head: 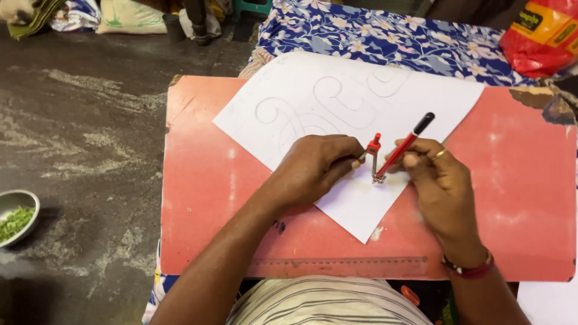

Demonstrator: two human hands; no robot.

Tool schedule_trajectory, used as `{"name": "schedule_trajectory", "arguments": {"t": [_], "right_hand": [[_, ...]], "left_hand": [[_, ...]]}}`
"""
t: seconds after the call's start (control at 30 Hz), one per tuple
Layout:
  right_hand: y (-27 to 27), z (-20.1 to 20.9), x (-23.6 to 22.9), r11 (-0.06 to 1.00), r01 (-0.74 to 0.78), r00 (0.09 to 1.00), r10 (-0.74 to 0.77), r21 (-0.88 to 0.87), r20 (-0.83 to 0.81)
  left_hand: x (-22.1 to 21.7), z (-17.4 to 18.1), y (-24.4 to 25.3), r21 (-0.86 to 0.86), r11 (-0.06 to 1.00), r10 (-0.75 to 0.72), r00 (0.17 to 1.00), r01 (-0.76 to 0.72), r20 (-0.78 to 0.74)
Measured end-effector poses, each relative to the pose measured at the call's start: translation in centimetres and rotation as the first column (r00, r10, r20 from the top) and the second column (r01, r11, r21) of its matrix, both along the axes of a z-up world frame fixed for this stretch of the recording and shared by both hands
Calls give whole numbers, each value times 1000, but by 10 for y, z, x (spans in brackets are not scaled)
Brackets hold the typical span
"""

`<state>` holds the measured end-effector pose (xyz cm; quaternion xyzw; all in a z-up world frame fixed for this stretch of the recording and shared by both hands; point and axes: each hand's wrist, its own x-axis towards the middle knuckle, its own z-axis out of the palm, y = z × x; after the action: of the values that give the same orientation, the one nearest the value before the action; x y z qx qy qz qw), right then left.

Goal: The recorder traces and draws large Kannada letters on a paper using a compass, pencil, and ruler.

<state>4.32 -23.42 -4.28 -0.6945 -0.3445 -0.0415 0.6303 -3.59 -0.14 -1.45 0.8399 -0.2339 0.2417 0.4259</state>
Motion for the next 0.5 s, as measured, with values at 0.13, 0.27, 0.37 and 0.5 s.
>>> {"name": "schedule_trajectory", "arguments": {"t": [0.13, 0.27, 0.37, 0.5], "right_hand": [[3, -2, 3, 1000, 21, 999, -21, -14, 37], [3, 1, 0, 998, 35, 997, -32, -45, 67], [3, 2, -1, 999, 20, 996, -15, -51, 90], [-2, 2, 1, 996, -1, 995, 9, -86, 98]], "left_hand": [[1, 2, -1, 10, 1000, -4, 999, 5, -32], [-1, 6, -3, 0, 1000, 11, 994, -11, -112], [-4, 10, -7, -5, 1000, 29, 989, -30, -148], [-5, 10, -9, -26, 998, 52, 984, -57, -173]]}}
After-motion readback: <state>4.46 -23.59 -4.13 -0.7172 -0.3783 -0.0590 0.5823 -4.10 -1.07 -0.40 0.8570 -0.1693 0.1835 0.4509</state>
